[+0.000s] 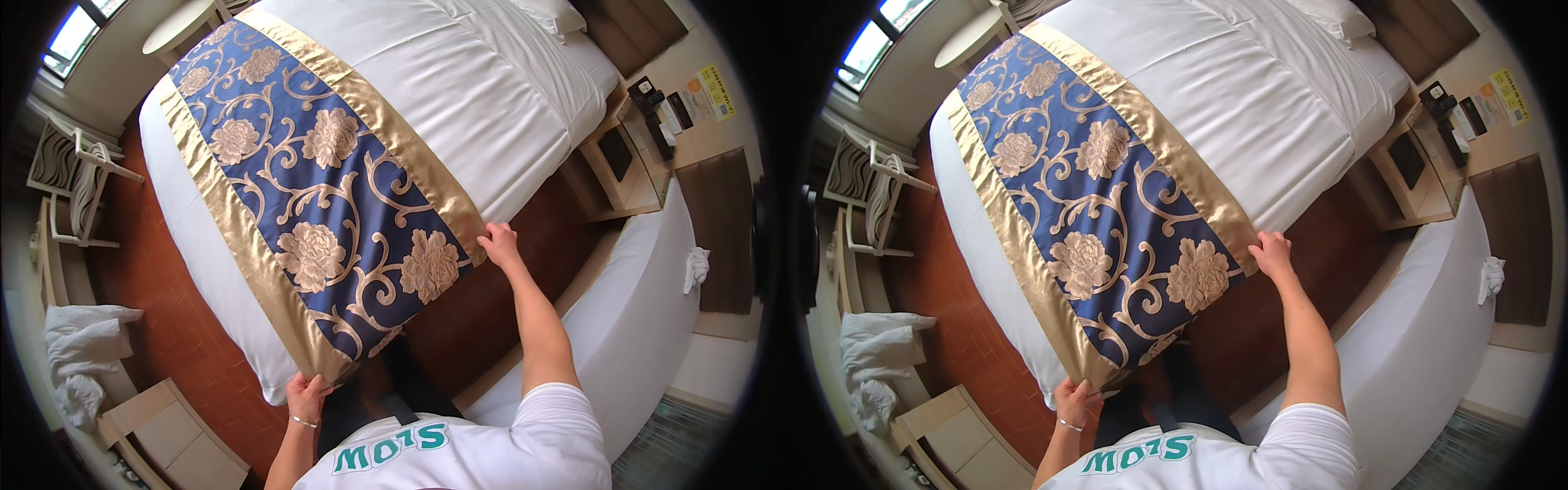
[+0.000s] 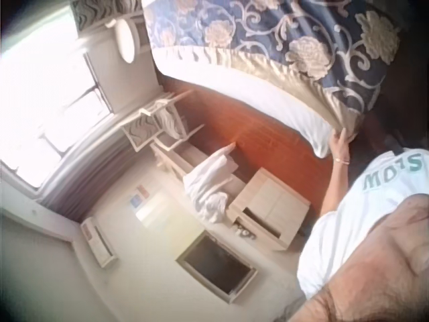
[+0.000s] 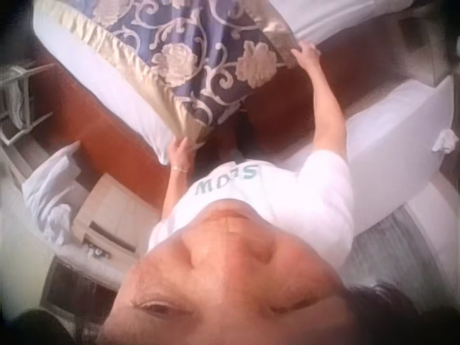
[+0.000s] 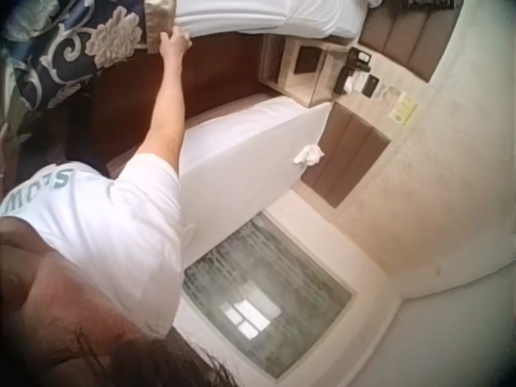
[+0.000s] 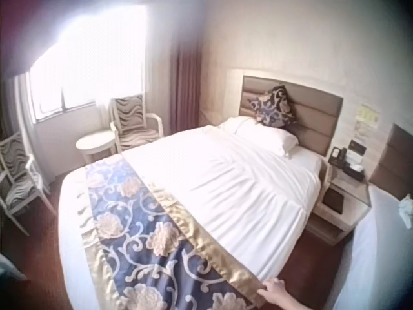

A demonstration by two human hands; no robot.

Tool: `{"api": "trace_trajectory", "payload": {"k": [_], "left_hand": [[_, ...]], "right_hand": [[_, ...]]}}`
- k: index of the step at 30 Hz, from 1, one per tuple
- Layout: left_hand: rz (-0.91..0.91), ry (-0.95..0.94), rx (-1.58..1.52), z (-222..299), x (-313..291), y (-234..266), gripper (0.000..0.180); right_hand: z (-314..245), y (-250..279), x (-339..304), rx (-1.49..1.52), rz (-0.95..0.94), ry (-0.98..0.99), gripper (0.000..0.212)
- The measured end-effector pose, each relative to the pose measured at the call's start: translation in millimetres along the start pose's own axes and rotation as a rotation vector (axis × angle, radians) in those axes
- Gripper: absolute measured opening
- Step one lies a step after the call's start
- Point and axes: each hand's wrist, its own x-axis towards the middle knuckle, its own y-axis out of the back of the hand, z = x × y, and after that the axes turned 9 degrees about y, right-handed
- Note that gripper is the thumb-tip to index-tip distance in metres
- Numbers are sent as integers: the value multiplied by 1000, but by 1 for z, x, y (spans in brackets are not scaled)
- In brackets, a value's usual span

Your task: The person spreads a white duvet over a bed, smoothing the fabric and tucking the edges under the mattress. They then place a decorative blue and gold runner across the foot of the bed and adjust the white duvet cover to ensure a neat appearance.

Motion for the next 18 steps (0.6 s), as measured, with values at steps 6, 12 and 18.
{"api": "trace_trajectory", "payload": {"k": [6,12,18], "left_hand": [[201,-17,33,-10,-4,-8,15],[154,443,-37,-68,72,6,21],[-94,102,1440,-63,90,-2,37]], "right_hand": [[10,34,3,1023,-202,-86,13],[39,-5,12,614,-183,-187,11],[59,-9,13,546,48,-257,13]]}}
